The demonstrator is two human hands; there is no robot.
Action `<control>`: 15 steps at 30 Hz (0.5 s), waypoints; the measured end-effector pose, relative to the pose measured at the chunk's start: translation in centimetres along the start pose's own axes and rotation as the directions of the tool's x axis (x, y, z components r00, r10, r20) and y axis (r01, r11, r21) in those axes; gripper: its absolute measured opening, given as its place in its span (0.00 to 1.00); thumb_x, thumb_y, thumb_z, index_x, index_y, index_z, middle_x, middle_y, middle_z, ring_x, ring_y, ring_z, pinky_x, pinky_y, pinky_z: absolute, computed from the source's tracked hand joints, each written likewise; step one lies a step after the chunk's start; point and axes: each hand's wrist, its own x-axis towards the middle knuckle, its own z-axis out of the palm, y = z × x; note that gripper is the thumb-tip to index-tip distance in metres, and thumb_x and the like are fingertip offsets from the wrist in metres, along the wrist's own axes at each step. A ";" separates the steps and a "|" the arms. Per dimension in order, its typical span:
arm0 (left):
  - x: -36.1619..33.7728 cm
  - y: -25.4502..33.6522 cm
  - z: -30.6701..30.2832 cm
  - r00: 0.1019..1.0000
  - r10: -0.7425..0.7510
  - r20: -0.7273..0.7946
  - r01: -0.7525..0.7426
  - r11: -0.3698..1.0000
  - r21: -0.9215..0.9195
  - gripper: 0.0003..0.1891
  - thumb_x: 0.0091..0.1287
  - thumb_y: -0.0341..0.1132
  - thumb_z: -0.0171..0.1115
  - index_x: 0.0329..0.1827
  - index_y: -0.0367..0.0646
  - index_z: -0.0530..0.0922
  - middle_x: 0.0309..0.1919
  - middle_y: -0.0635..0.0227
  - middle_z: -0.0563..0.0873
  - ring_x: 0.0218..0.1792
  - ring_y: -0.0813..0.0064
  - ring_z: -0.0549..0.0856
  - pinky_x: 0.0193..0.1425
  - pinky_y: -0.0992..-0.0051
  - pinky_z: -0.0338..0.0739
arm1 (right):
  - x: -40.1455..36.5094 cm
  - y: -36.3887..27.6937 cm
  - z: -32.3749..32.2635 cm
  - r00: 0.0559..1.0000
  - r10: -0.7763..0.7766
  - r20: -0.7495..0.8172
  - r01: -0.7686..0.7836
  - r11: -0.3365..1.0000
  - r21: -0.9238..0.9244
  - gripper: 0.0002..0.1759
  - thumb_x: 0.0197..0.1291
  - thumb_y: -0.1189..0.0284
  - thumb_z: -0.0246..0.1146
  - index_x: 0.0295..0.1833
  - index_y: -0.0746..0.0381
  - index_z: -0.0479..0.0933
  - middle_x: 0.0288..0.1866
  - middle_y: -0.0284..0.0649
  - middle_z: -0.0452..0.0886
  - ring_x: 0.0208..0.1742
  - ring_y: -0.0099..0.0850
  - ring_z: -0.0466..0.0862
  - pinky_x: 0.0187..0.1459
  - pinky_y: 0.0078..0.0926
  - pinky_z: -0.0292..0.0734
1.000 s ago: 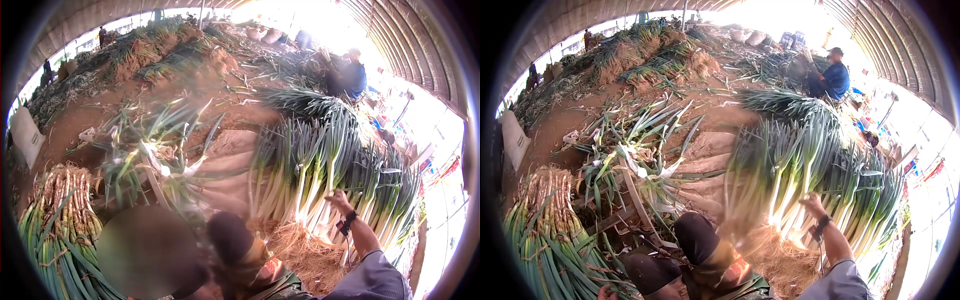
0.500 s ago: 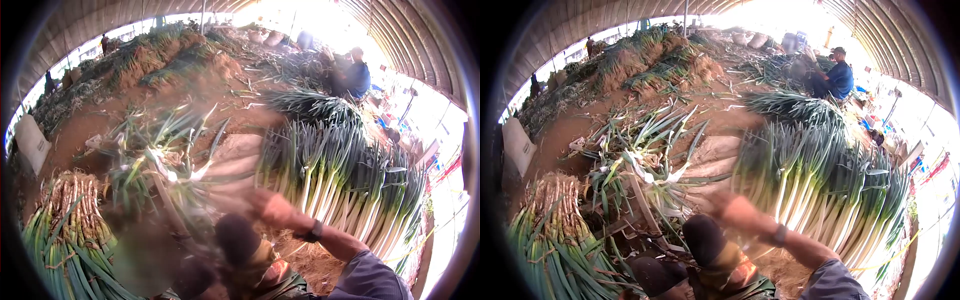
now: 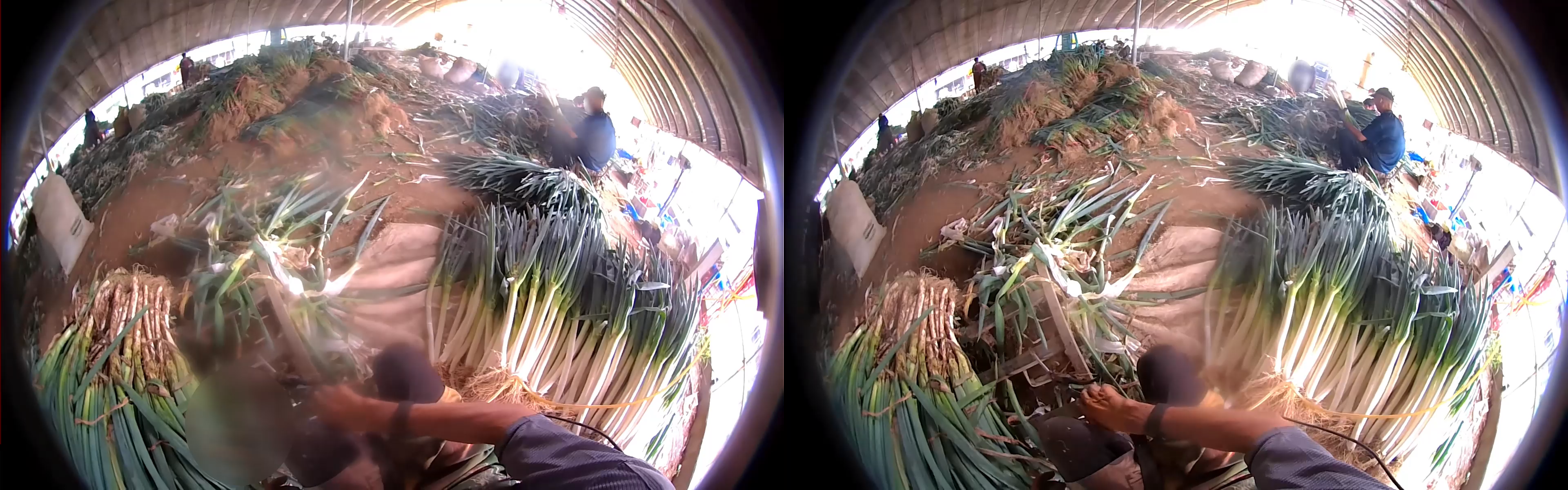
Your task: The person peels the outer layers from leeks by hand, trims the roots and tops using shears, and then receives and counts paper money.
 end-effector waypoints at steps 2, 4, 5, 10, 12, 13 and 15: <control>-0.2 -0.1 0.2 0.999 -0.044 0.000 0.044 0.997 -0.056 0.17 0.73 0.41 0.56 0.59 0.42 0.80 0.34 0.64 0.87 0.32 0.71 0.85 0.41 0.67 0.78 | 1.5 1.1 -2.3 1.000 0.004 -0.010 -0.003 0.991 0.135 0.27 0.59 0.63 0.59 0.64 0.61 0.74 0.57 0.39 0.76 0.60 0.36 0.71 0.48 0.32 0.66; -0.2 -0.2 0.3 0.993 -0.117 0.023 0.119 0.984 -0.136 0.18 0.73 0.40 0.56 0.60 0.42 0.79 0.35 0.64 0.87 0.33 0.71 0.83 0.43 0.68 0.78 | 3.6 1.9 -3.5 0.971 0.008 0.240 -0.064 0.971 0.228 0.26 0.58 0.63 0.60 0.62 0.61 0.74 0.57 0.41 0.75 0.61 0.37 0.70 0.49 0.33 0.67; -0.2 -0.1 0.3 0.992 -0.122 0.044 0.128 0.976 -0.178 0.18 0.73 0.39 0.57 0.61 0.41 0.79 0.36 0.64 0.86 0.34 0.71 0.83 0.44 0.68 0.77 | 3.9 2.1 -4.8 0.962 0.033 0.273 -0.084 0.980 0.181 0.26 0.58 0.64 0.61 0.62 0.62 0.73 0.55 0.44 0.74 0.60 0.39 0.72 0.48 0.36 0.69; 0.0 0.4 0.6 0.985 -0.151 0.086 0.171 0.930 -0.326 0.20 0.72 0.37 0.58 0.64 0.38 0.77 0.42 0.65 0.84 0.38 0.72 0.80 0.46 0.69 0.76 | 4.5 2.5 -4.2 0.874 0.155 0.460 -0.342 0.869 0.357 0.34 0.59 0.65 0.63 0.67 0.70 0.66 0.59 0.56 0.73 0.53 0.46 0.77 0.44 0.41 0.76; -0.4 0.6 0.7 0.983 -0.169 0.065 0.181 0.910 -0.374 0.20 0.73 0.36 0.57 0.65 0.38 0.76 0.43 0.65 0.84 0.38 0.71 0.80 0.45 0.68 0.77 | 4.4 1.7 -2.4 0.876 0.226 0.427 -0.373 0.878 0.301 0.36 0.59 0.65 0.63 0.70 0.71 0.65 0.60 0.56 0.73 0.53 0.45 0.77 0.44 0.41 0.76; -0.2 0.8 0.8 0.984 -0.170 0.056 0.178 0.900 -0.398 0.20 0.73 0.36 0.57 0.65 0.38 0.76 0.43 0.64 0.84 0.38 0.71 0.81 0.44 0.68 0.77 | 4.3 1.6 -1.7 0.874 0.267 0.406 -0.392 0.880 0.267 0.37 0.59 0.65 0.63 0.72 0.72 0.64 0.61 0.57 0.74 0.53 0.45 0.77 0.44 0.41 0.76; 0.1 0.6 1.0 0.984 -0.158 0.083 0.177 0.920 -0.349 0.20 0.73 0.36 0.57 0.65 0.38 0.76 0.44 0.64 0.84 0.38 0.71 0.81 0.44 0.68 0.77 | 4.4 1.7 -1.4 0.882 0.251 0.398 -0.366 0.897 0.247 0.38 0.60 0.67 0.61 0.74 0.72 0.62 0.58 0.58 0.75 0.48 0.44 0.80 0.40 0.38 0.77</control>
